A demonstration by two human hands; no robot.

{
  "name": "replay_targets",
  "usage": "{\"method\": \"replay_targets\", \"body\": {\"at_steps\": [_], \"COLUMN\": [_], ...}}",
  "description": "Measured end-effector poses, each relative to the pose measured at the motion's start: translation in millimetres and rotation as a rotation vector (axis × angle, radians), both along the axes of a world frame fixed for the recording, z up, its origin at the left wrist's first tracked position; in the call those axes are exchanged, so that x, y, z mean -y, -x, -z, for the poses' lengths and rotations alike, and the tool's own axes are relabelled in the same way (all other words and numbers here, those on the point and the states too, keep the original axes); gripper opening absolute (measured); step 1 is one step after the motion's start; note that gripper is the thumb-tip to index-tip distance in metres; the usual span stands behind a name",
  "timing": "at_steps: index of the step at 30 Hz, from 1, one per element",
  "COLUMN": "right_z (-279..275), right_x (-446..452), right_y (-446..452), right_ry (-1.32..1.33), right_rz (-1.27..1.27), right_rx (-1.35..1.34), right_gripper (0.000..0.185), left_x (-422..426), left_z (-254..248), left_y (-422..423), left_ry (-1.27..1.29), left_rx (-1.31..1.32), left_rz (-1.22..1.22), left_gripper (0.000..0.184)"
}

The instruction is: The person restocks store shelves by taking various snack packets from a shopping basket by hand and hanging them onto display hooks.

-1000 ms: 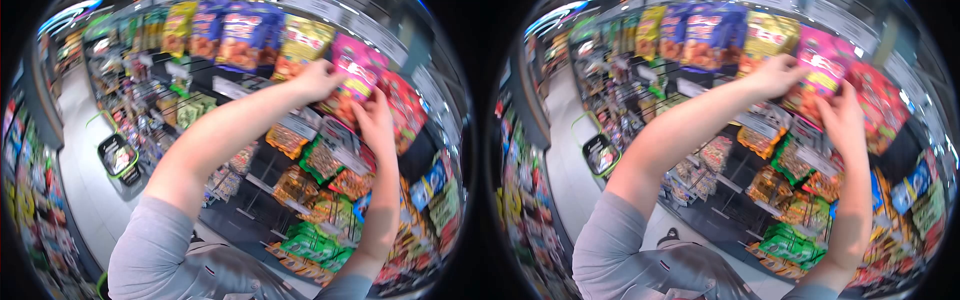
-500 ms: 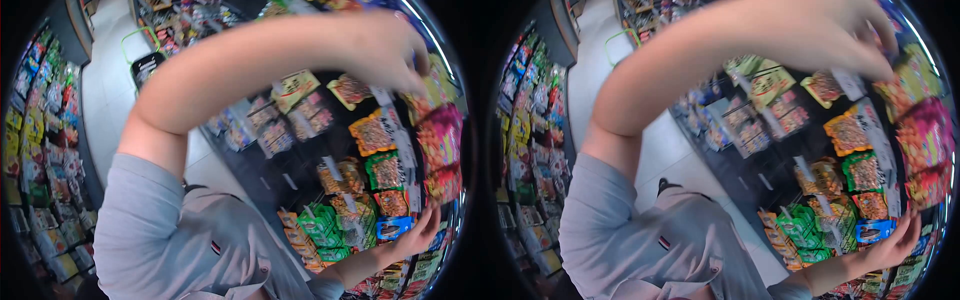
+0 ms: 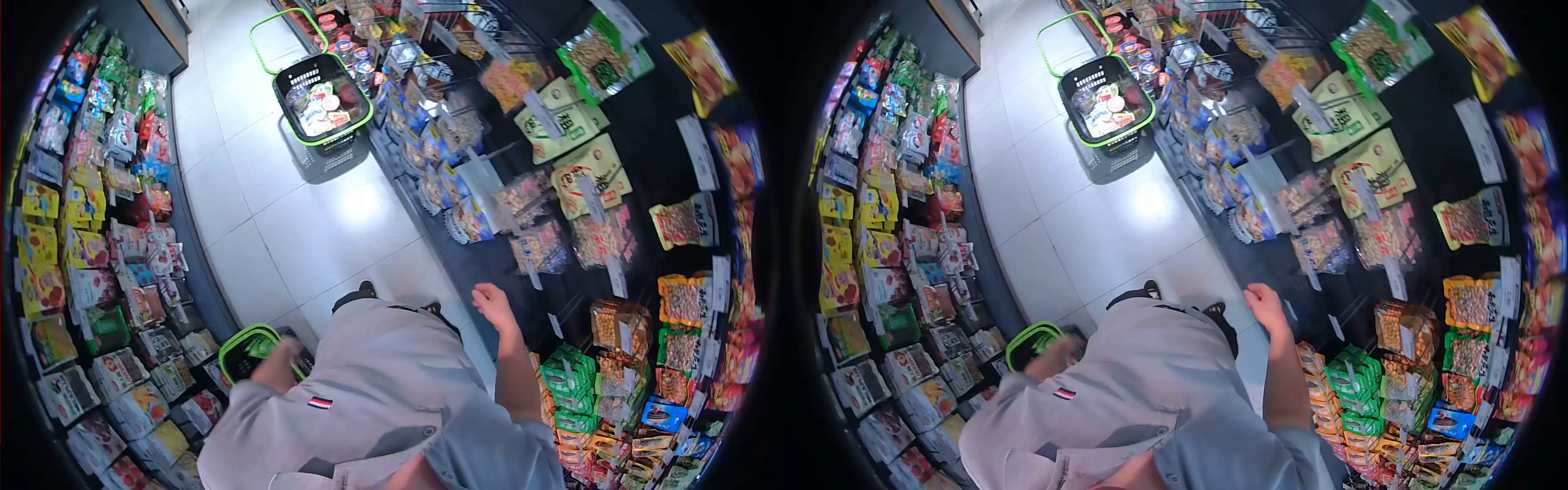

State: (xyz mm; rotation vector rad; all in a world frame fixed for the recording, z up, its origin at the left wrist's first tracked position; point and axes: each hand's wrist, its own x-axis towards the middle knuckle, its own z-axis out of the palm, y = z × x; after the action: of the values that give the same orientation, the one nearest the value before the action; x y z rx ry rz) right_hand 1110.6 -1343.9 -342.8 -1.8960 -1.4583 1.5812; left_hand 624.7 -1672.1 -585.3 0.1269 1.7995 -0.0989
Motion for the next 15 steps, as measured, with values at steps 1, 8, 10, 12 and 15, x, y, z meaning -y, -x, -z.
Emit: {"method": "replay_targets", "body": {"at_steps": [1,8,10,12,15], "right_z": [56,121,143,131,151], "right_x": [6,18,-22,-81,-169], "right_y": [-20,-26,-3,53,132], "right_ry": [0.066,0.793,0.588,0.467,0.241], "right_rz": [-0.068,-0.060,-0.375,-0.294,-0.269], "right_rx": [0.153,0.502,0.482,0.374,0.211], "right_gripper": [0.029,0.017,0.012,0.011,0.012], "left_x": [30,-16,-86,-140,-229], "left_z": [0,-40,-73,-76,-121], "left_y": [-15,33,63,100,135], "left_ry": [0.096,-0.325,-0.450,-0.524,-0.604], "left_rx": [0.083,-0.035,-0.137,-0.151,-0.235], "left_rz": [-0.001,-0.060,-0.435,-0.542,-0.487], "left_gripper": [0.021,0.020,0.019,0.026,0.036]}}
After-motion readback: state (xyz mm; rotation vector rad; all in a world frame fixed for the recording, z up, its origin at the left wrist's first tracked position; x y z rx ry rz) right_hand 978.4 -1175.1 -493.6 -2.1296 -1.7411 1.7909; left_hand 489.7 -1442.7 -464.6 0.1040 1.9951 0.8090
